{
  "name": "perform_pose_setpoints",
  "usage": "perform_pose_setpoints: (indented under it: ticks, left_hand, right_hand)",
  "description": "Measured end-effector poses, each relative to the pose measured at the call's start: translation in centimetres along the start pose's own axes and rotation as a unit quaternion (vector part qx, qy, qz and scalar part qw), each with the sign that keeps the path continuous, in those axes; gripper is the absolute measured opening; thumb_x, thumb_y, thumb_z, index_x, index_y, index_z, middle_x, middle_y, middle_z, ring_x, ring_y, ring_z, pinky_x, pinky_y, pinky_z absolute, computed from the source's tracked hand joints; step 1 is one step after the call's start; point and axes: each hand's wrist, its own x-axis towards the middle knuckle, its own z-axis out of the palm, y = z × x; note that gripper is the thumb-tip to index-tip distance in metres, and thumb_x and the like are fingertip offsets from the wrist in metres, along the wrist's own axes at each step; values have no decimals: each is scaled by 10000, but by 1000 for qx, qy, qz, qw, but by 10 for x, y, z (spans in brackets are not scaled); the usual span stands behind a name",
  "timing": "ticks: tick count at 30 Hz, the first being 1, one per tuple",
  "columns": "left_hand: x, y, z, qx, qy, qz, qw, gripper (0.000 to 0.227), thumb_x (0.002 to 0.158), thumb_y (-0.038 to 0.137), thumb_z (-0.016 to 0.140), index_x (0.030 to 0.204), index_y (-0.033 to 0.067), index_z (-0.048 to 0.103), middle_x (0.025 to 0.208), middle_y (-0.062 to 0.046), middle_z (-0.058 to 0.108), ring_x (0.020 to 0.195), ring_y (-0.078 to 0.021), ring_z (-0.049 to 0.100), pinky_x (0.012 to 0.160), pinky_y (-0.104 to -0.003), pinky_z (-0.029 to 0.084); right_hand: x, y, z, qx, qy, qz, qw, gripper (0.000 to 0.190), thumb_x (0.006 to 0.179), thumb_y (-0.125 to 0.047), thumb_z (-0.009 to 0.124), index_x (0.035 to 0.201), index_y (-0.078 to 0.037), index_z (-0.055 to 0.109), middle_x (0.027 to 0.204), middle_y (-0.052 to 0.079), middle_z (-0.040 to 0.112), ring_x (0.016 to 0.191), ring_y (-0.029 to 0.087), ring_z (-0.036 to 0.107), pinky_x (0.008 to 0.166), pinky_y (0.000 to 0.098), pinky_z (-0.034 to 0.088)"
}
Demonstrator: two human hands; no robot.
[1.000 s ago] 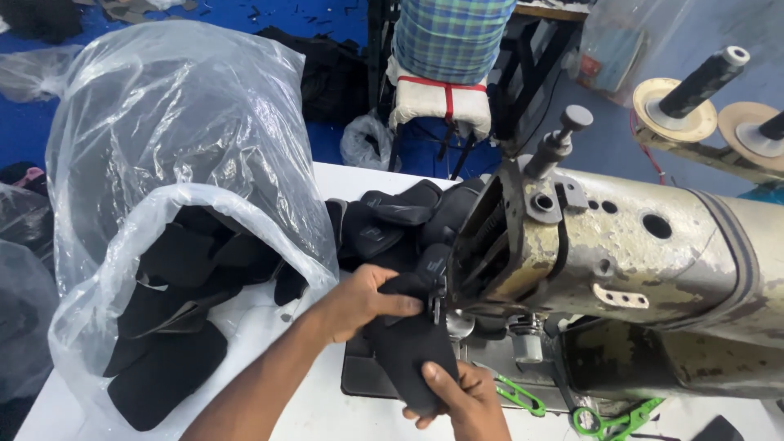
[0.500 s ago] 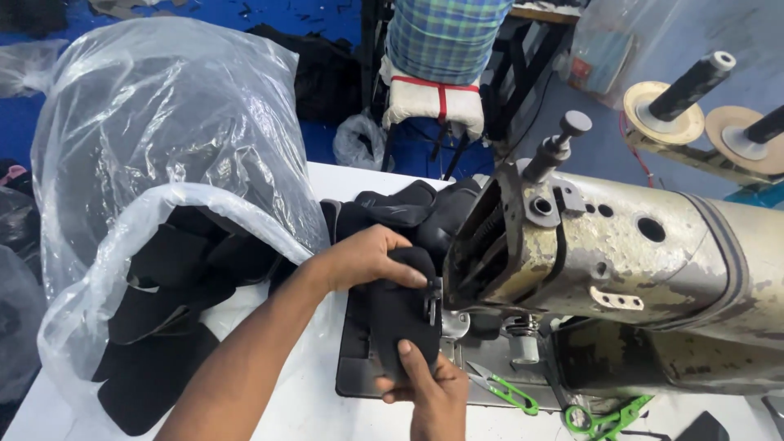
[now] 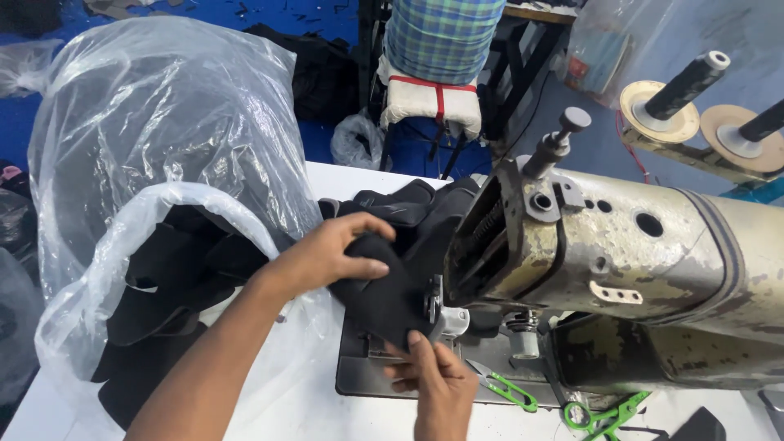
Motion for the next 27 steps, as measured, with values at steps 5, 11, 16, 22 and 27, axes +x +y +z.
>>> perform_pose_setpoints:
  ticks: [5, 11, 16, 22, 27]
  left_hand:
    - [-46, 14, 11, -103, 34, -25, 994, 550, 755, 137, 805, 1289, 153, 674, 1064, 13, 757, 935, -68, 708, 847, -253, 600]
    - [-65, -23, 17, -77, 23, -11, 997, 283, 842, 91, 788, 1123, 56, 795, 1051, -48, 803, 939, -94, 721, 844, -245, 580]
    - [-95, -41, 51, -162, 16, -88, 983, 263, 844, 65, 784, 1101, 20, 818, 981, -106, 814, 840, -143, 736, 727, -268, 601]
    - [-113, -42, 112, -364, -10, -127, 923, 413, 922, 87, 750, 1304, -61, 701, 1096, -187, 732, 929, -186, 740, 761, -315, 683]
    - [-103, -19, 130, -373, 171, -98, 907, 938, 783, 31, 703, 1600, 123, 252, 1375, -127, 611, 1003, -197, 763, 684, -363, 651]
  right_hand:
    - [5, -1, -11, 23, 22, -5, 999, 271, 900, -229, 707, 836, 26, 772, 715, 182, 771, 523, 220, 713, 452, 321, 532]
    - [5, 7, -5, 32, -4, 8, 999, 304, 907, -233, 738, 813, 57, 744, 683, 144, 740, 527, 218, 718, 454, 315, 520]
    - [11, 21, -19, 23, 9, -48, 999, 252, 872, -205, 750, 916, 39, 796, 680, 104, 740, 532, 182, 686, 502, 297, 553]
    - [20, 29, -48, 31, -42, -44, 998, 280, 859, -107, 763, 1085, 56, 788, 829, 102, 754, 699, 139, 678, 621, 306, 596]
    - [25, 47, -65, 39, -78, -37, 995, 309, 861, -78, 713, 1120, 90, 724, 923, 135, 780, 768, 169, 740, 683, 319, 615]
